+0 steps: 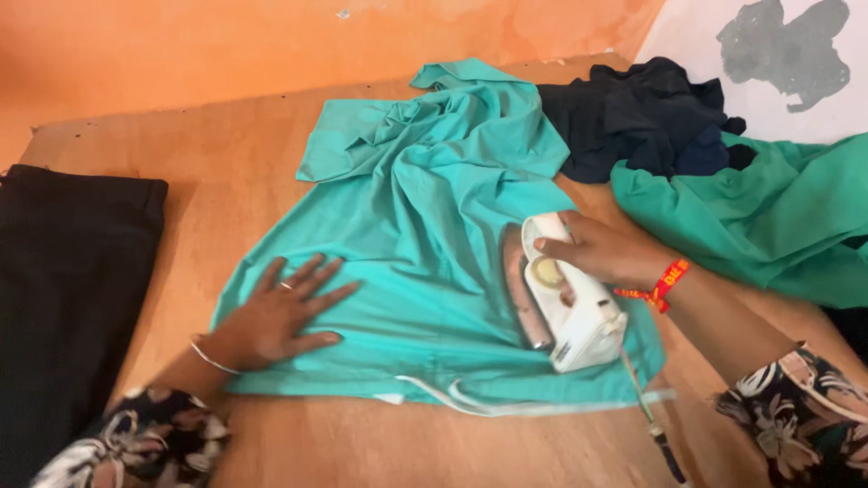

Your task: The person irons a teal garment on a wooden table using a white electric iron. They repeatedly smooth the fabric with one hand while moving the iron back and forth with the other, adjusting the garment's position as needed.

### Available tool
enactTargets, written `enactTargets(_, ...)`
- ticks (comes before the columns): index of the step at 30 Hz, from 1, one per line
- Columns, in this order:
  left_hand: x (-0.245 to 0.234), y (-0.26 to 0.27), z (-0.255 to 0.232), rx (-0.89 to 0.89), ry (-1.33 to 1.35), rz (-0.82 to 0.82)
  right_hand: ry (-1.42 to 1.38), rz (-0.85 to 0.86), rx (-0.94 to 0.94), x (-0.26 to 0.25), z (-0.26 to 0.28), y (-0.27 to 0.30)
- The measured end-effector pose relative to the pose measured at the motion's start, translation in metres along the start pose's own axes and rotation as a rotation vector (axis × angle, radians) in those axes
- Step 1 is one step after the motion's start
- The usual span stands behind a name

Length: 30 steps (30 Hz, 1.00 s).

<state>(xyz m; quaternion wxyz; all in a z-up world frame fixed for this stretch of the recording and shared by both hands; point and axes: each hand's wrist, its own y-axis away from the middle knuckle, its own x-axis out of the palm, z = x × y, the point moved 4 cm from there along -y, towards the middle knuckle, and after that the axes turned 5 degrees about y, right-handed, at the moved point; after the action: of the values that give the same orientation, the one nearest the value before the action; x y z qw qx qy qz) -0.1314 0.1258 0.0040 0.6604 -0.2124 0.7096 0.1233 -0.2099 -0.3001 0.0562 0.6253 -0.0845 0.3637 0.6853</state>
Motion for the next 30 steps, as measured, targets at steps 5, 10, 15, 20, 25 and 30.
enactTargets(5, -0.003, 0.016, 0.072, 0.049, -0.086, 0.023, -0.303, -0.142, -0.297, 0.035, 0.018, -0.047)
enactTargets(10, -0.014, 0.010, 0.118, -0.408, -0.590, 0.307, -0.317, -0.100, -0.290, 0.035, 0.050, -0.109)
enactTargets(15, 0.004, -0.088, 0.026, -0.356, -0.401, -0.155, -0.250, 0.010, -0.314, 0.023, 0.058, -0.129)
enactTargets(20, 0.040, -0.088, -0.198, 0.226, 0.324, -0.201, 0.167, -0.149, -0.486, 0.011, 0.036, -0.098)
enactTargets(25, 0.035, -0.055, -0.216, 0.241, 0.289, -0.058, 0.103, -0.189, -0.441, -0.007, 0.031, -0.035)
enactTargets(30, 0.043, 0.016, -0.203, 0.282, 0.409, 0.179, -0.204, -0.038, -0.452, -0.018, 0.062, 0.021)
